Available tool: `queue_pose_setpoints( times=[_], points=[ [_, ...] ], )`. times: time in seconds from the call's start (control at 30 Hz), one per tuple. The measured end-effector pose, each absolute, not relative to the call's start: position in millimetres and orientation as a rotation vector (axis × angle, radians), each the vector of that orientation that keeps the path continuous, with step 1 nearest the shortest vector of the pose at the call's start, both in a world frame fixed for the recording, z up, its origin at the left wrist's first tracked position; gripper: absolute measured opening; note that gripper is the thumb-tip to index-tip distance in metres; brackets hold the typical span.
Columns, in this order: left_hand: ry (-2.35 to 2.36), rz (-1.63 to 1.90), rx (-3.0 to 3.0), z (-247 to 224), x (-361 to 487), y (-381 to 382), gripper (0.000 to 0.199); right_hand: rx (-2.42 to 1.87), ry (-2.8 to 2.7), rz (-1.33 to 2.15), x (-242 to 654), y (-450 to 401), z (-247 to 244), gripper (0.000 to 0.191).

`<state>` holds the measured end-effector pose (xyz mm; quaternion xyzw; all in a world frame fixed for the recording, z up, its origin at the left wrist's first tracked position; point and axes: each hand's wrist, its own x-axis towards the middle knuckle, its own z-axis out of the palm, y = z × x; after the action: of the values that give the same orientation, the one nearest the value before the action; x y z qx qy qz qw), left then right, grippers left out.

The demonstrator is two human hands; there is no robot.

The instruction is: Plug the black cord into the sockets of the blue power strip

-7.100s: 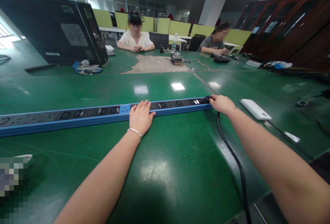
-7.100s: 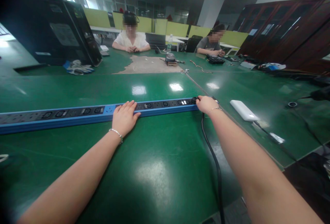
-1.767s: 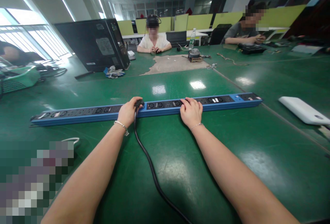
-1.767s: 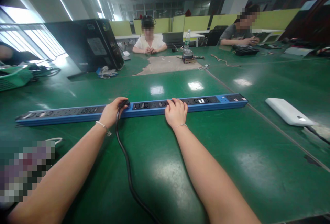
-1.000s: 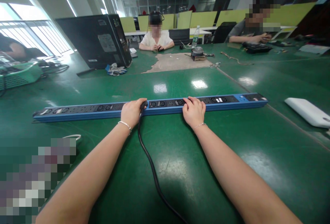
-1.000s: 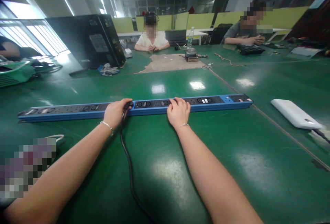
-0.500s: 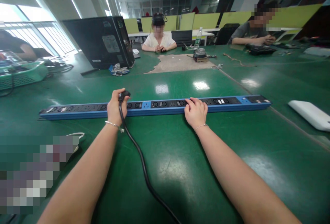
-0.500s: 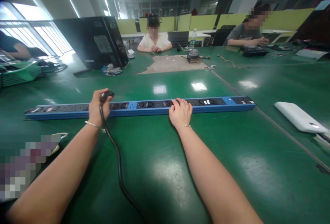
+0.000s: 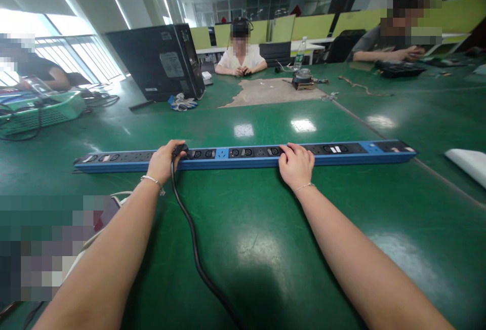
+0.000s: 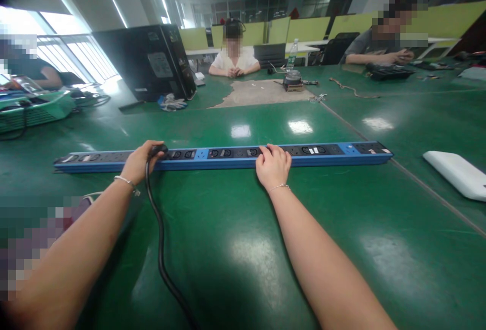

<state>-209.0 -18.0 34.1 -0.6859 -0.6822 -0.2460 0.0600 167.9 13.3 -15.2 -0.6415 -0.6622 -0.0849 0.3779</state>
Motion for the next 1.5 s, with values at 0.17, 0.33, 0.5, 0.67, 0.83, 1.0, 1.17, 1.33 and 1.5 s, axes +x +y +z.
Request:
queue_pose_setpoints(
  times=[0.17,0.33,0.5,0.67,0.83,1.0,1.17,1.33,1.5],
  points=[
    [-2.086,-0.679,-2.065,33,-211,-21,0.044,-1.636,-1.691,-0.219,168,13,-15,0.033],
    [-2.078,-0.616,-2.065,29,-208,-25,0.043,-1.637,-1.698,-0.229,168,13,-14,0.033],
    [-2.036,-0.605,-2.026,27,-202,-28,0.042,-1.635,-1.7,-0.223,168,13,-13,0.032],
    [-2.094,-0.689,-2.058,23,-208,-26,0.042,-1.621,-1.69,-0.223,168,12,-13,0.031],
    [-2.019,-1.268,-1.799,34,-203,-23,0.043,-1.612,-1.689,-0.218,168,12,-13,0.031],
    [-1.901,-1.191,-2.128,50,-151,-20,0.039,-1.621,-1.683,-0.202,168,13,-13,0.031],
    [-1.974,-1.029,-2.258,37,-115,-6,0.035,-1.613,-1.681,-0.197,167,12,-12,0.031],
    [-1.98,-0.94,-2.258,24,-110,2,0.034,-1.613,-1.682,-0.208,167,12,-12,0.032],
    [-1.912,-0.735,-2.215,27,-103,-5,0.033,-1.623,-1.698,-0.194,167,13,-12,0.032]
  ],
)
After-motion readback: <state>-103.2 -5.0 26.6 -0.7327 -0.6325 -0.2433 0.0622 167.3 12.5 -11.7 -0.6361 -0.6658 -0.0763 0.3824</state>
